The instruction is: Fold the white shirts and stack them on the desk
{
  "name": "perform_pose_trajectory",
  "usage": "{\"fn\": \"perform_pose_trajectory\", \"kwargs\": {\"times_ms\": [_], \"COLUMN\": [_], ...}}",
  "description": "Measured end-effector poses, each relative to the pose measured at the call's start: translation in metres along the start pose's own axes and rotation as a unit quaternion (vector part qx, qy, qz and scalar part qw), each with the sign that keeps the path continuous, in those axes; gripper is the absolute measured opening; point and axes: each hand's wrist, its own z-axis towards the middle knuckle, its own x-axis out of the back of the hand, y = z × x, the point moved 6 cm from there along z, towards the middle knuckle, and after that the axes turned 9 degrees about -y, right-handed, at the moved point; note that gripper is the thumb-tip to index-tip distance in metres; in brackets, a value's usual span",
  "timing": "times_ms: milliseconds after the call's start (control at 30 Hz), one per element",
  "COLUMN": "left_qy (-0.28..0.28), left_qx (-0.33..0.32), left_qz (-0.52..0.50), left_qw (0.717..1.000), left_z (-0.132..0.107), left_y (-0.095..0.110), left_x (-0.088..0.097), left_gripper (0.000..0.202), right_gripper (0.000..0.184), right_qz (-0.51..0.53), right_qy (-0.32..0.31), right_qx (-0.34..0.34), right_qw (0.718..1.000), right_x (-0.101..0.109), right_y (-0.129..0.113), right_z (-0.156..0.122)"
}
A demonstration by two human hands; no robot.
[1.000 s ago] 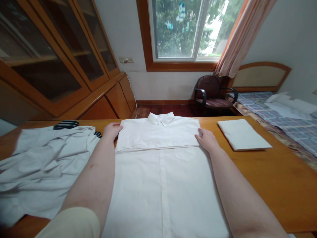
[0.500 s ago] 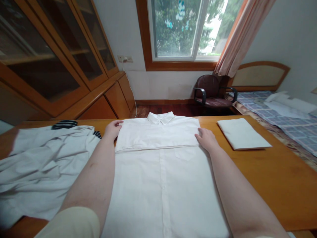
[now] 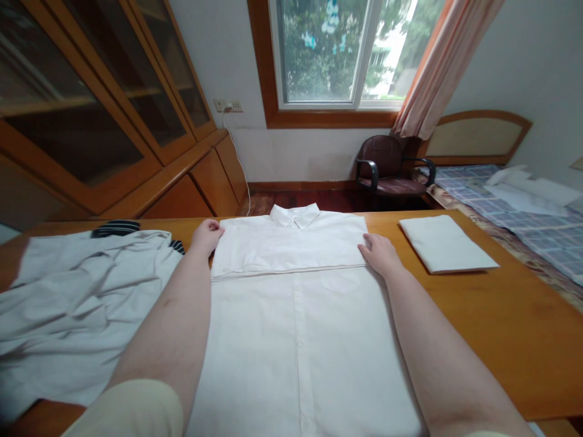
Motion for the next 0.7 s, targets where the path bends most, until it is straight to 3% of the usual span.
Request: {"fn": "perform_pose_trajectory", "kwargs": {"times_ms": [67,267,533,700], "left_qy": [-0.02,-0.049,-0.083,-0.093], "left_qx": [-0.012,-0.001,0.001,-0.014], "left_qz": [0.022,0.029,-0.002,0.027], "left_qw": [0.999,0.998,0.997,0.995], "left_z": [-0.001,-0.004,-0.008,-0.006], "left_y": [0.004,0.011,0.009,0.008], "left_x": [-0.001,-0.002,-0.004,-0.005], "left_gripper": [0.022,0.046,0.063,0.058], "right_gripper": [0.048,0.048,0.042,0.038], "right_qz": [-0.001,0.003,0.014,0.03], "right_qy": [-0.001,0.0,-0.002,-0.01], "right_qx": [-0.002,-0.001,0.0,-0.007], "right_qw": [1.0,1.0,1.0,0.999], "right_x": [0.0,-0.001,-0.003,-0.004], "right_y": [0.0,0.002,0.006,0.01], "right_z": [0.0,0.001,0.004,0.006]}}
